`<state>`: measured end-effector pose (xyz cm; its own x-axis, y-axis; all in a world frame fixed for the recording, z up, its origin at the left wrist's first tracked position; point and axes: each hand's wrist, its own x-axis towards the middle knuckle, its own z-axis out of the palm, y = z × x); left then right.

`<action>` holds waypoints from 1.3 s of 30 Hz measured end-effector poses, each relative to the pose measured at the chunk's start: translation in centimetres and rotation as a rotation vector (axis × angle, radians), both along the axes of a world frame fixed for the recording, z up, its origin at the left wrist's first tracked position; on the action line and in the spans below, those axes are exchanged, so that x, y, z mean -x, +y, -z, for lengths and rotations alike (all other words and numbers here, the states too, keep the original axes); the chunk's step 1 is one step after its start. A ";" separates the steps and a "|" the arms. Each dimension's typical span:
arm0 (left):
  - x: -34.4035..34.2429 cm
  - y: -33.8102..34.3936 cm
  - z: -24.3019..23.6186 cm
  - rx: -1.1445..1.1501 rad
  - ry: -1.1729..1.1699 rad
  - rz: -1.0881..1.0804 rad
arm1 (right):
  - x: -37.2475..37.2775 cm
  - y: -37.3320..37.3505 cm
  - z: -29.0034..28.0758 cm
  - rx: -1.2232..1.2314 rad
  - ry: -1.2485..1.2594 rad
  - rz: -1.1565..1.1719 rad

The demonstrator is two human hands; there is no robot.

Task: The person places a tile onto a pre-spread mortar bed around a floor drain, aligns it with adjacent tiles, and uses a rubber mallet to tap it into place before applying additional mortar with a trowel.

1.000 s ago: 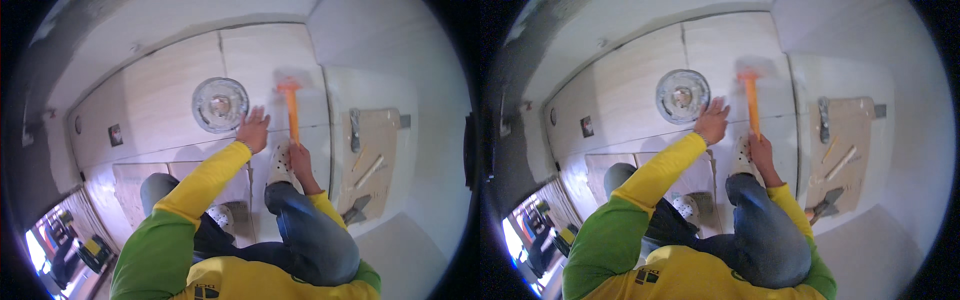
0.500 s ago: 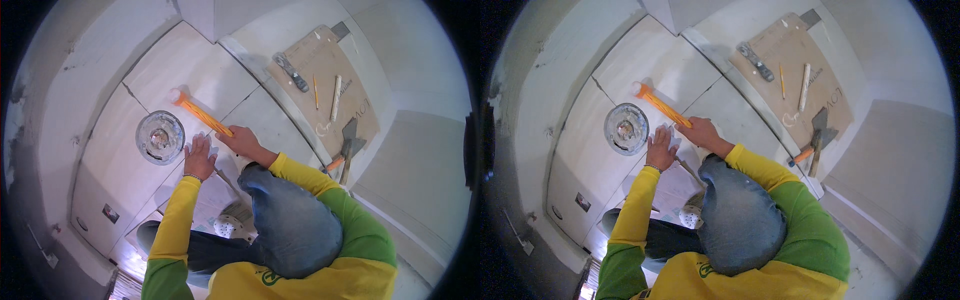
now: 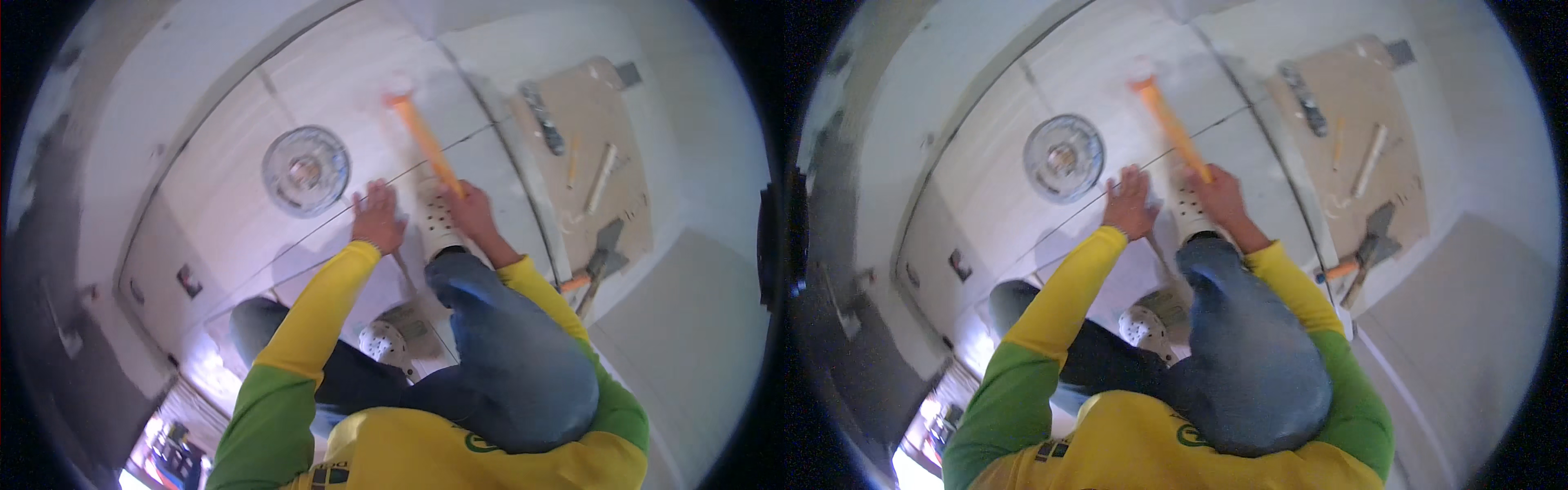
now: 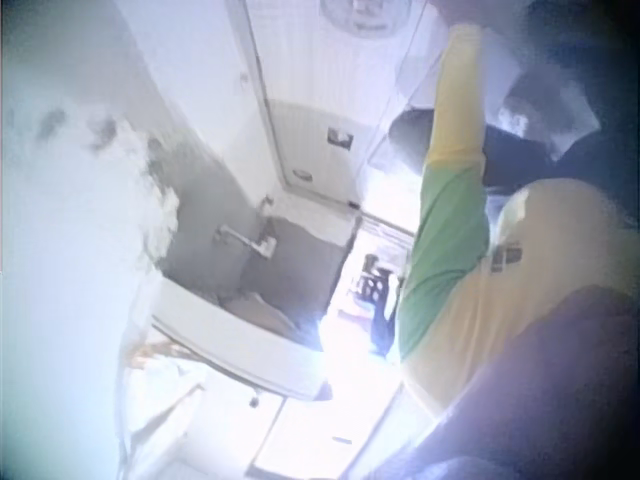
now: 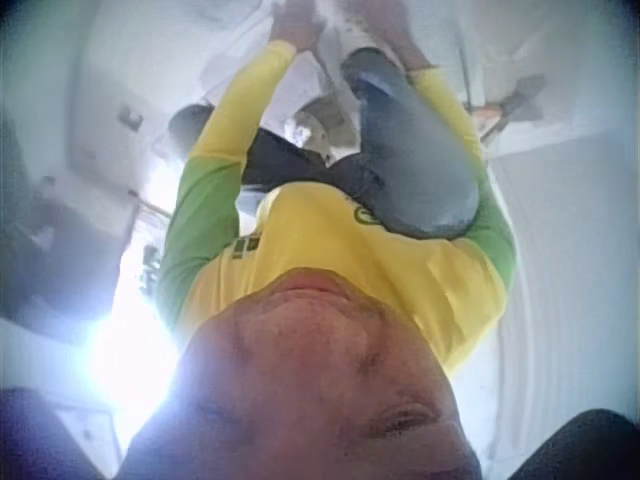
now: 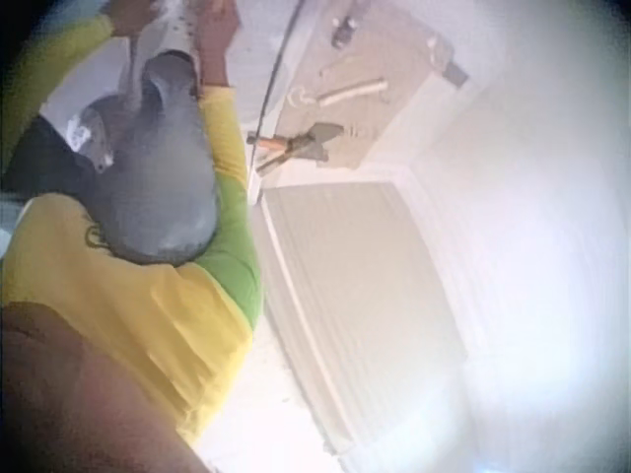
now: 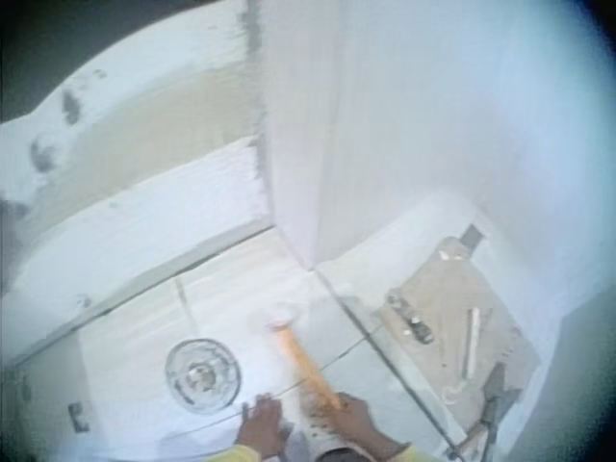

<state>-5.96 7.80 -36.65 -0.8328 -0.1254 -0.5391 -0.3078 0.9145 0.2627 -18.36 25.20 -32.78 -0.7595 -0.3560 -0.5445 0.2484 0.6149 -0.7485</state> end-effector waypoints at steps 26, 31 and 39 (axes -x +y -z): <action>-1.1 1.6 -1.5 -0.083 -0.122 -0.374 | -0.1 0.9 0.2 0.069 -0.033 0.055; -2.9 0.7 -2.1 -0.054 -0.242 -0.498 | -1.5 -0.7 0.5 0.029 -0.081 0.055; -4.7 0.1 -2.0 0.038 -0.126 -0.455 | -1.7 -1.3 1.3 0.016 -0.029 -0.020</action>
